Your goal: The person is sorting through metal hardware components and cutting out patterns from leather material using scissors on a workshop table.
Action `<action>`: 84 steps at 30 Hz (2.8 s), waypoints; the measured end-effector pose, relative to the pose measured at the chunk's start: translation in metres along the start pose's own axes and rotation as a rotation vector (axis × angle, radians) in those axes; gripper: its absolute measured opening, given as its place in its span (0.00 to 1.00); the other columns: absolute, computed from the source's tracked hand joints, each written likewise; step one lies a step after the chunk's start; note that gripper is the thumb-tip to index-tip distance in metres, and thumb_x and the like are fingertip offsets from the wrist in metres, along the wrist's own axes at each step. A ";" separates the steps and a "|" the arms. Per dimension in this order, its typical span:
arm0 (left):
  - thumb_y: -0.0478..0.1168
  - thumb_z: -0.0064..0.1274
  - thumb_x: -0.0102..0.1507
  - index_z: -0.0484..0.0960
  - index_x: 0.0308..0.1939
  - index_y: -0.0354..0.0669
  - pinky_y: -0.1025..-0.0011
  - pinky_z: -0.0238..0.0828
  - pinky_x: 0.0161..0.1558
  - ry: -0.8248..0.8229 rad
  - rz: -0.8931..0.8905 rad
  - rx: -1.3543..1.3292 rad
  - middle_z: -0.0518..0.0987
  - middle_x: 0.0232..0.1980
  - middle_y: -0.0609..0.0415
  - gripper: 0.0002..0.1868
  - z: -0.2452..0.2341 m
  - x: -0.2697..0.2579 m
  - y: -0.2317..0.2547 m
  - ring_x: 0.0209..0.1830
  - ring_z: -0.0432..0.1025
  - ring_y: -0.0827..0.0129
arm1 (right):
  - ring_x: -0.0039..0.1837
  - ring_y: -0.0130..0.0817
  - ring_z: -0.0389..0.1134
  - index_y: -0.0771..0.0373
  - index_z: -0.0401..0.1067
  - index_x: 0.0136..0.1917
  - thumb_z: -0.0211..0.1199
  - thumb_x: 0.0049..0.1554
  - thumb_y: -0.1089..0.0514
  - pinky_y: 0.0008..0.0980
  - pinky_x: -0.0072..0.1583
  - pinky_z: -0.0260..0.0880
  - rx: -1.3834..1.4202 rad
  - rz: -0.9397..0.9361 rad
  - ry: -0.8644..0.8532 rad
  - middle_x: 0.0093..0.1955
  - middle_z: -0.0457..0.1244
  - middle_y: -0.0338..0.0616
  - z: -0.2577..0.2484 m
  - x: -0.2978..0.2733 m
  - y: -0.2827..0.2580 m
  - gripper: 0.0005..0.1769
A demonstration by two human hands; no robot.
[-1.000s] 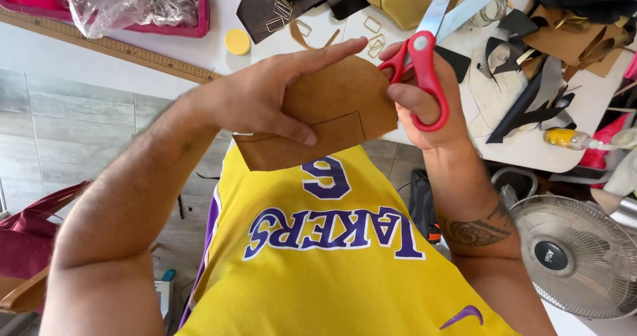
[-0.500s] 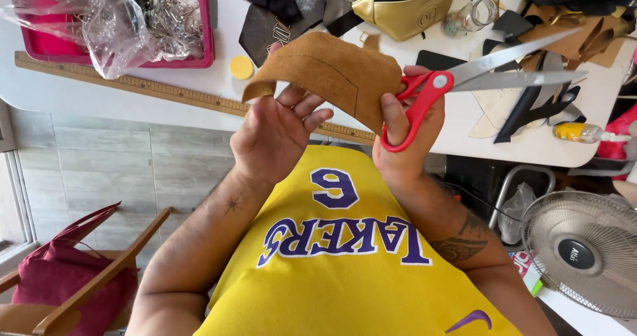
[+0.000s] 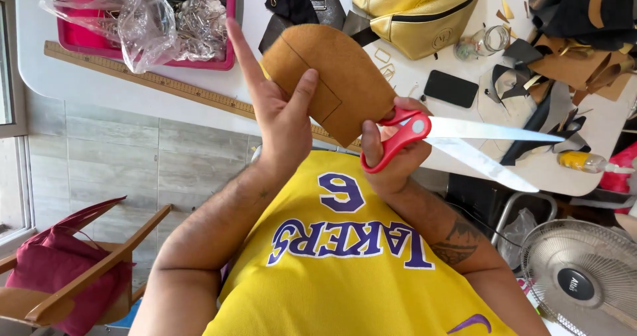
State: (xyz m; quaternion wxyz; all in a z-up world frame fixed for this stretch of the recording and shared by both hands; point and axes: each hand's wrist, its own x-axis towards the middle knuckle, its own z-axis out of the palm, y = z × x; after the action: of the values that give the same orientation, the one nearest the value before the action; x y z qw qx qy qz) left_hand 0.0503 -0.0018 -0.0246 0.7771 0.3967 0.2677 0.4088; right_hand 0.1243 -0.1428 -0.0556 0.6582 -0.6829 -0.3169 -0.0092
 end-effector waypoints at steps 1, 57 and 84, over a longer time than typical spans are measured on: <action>0.25 0.54 0.73 0.36 0.86 0.61 0.70 0.48 0.64 -0.067 0.153 0.227 0.48 0.86 0.70 0.51 -0.007 0.005 0.000 0.62 0.43 0.72 | 0.66 0.38 0.65 0.58 0.59 0.67 0.68 0.60 0.59 0.33 0.62 0.73 -0.002 0.023 -0.034 0.64 0.60 0.44 -0.002 -0.006 0.007 0.27; 0.34 0.83 0.67 0.52 0.82 0.55 0.76 0.89 0.41 -0.510 0.181 0.886 0.70 0.59 0.50 0.55 -0.049 0.042 0.027 0.43 0.76 0.69 | 0.38 0.26 0.66 0.66 0.77 0.51 0.69 0.55 0.57 0.23 0.43 0.69 -0.112 0.436 -0.994 0.37 0.66 0.38 -0.027 0.060 -0.029 0.13; 0.33 0.80 0.62 0.63 0.73 0.48 0.73 0.87 0.37 -0.499 0.178 0.897 0.68 0.51 0.50 0.45 -0.036 0.039 0.034 0.38 0.68 0.66 | 0.33 0.27 0.64 0.65 0.76 0.48 0.67 0.57 0.55 0.23 0.39 0.67 -0.175 0.335 -0.946 0.37 0.68 0.42 -0.037 0.038 -0.019 0.11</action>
State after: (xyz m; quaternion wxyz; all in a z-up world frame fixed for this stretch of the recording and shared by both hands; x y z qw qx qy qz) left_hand 0.0299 0.0575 -0.0190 0.5331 0.7973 0.1883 0.2114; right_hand 0.1606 -0.1617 -0.0174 0.3754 -0.7062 -0.4644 0.3804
